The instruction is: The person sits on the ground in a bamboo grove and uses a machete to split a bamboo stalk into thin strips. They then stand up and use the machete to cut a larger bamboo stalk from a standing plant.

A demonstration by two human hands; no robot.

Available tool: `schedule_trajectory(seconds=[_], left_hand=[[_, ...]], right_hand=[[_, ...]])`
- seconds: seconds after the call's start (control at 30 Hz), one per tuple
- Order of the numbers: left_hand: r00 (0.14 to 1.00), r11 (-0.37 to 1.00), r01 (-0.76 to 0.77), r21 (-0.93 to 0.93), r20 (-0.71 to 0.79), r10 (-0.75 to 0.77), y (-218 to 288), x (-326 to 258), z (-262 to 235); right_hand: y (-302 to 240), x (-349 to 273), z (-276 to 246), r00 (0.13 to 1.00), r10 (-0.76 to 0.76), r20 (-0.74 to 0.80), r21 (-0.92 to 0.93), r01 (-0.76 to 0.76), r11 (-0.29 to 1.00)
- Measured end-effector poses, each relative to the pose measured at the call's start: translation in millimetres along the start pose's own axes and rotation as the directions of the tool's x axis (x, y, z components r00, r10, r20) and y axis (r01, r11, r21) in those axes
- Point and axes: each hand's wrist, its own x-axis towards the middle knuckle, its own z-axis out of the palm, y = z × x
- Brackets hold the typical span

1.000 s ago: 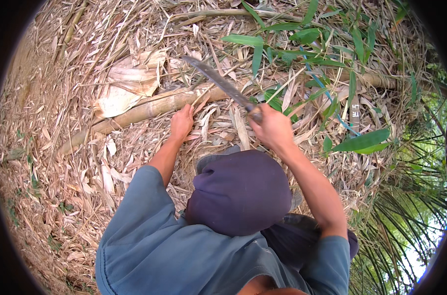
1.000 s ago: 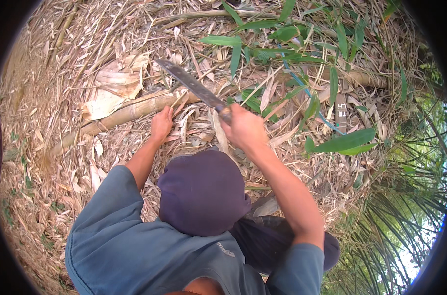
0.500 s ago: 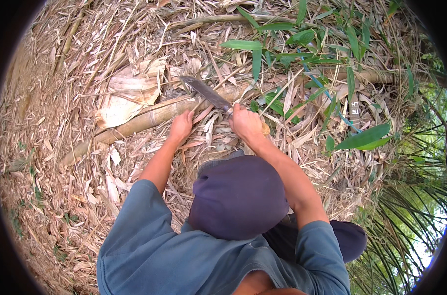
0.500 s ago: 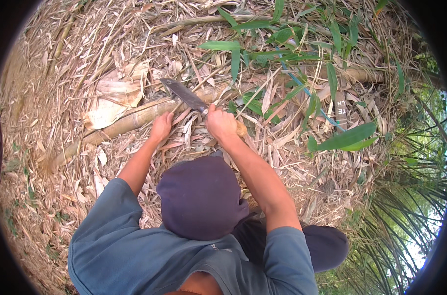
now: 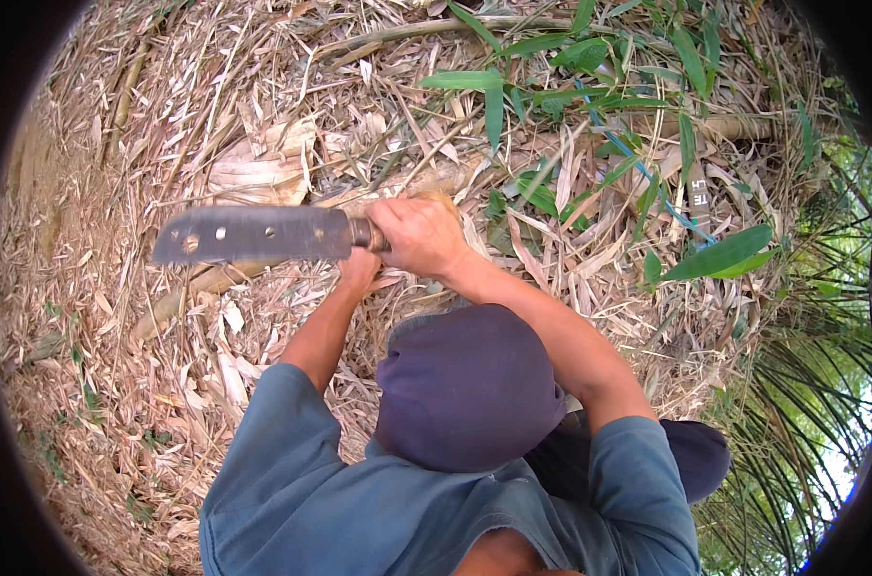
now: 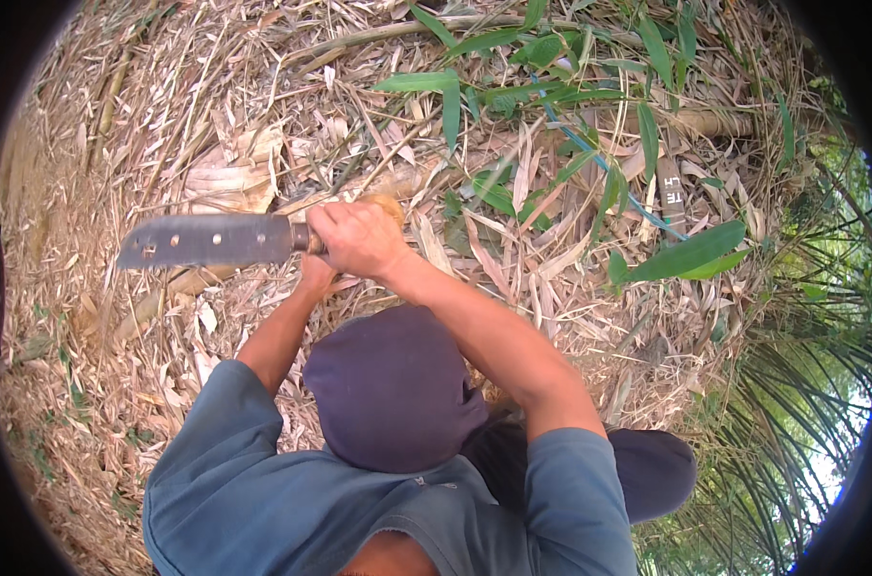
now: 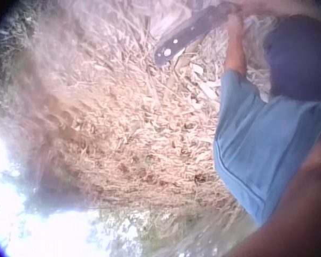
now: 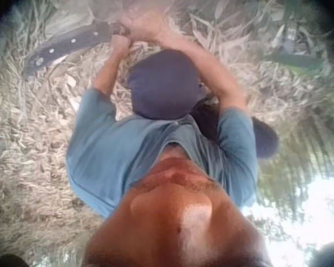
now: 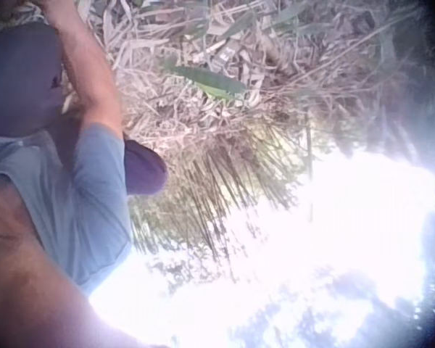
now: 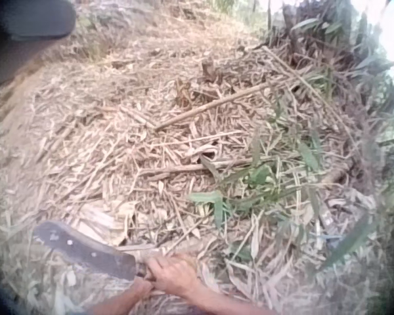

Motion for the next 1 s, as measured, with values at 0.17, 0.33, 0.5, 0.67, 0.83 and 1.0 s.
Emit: schedule_trajectory(seconds=[0.17, 0.33, 0.5, 0.67, 0.83, 1.0], left_hand=[[0.999, 0.987, -0.006, 0.162, -0.051, 0.014, 25, -5, -4], [1.000, 0.993, -0.002, 0.119, 0.016, 0.000, 36, 2, -22], [0.991, 0.980, -0.126, 0.154, 0.052, 0.120, 27, 20, -79], [0.889, 0.936, 0.266, -0.229, 0.433, -0.147, 35, 54, -177], [0.619, 0.702, 0.605, -0.376, 0.777, -0.118, 33, 46, -163], [0.725, 0.646, 0.594, -0.479, 0.667, -0.172, -2, 44, -93]], right_hand=[[51, -31, 18, 0.674, 0.680, 0.289, -0.439, -0.538, 0.720], [68, -34, 7, 0.607, 0.706, 0.366, -0.274, -0.655, 0.704], [39, -42, -28, 0.551, 0.766, 0.331, 0.015, -0.815, 0.579], [21, -44, -51, 0.640, 0.747, 0.180, 0.228, -0.766, 0.602], [21, -39, -55, 0.565, 0.802, 0.194, 0.128, -0.825, 0.550], [25, -48, -45, 0.521, 0.810, 0.267, -0.058, -0.831, 0.554]])
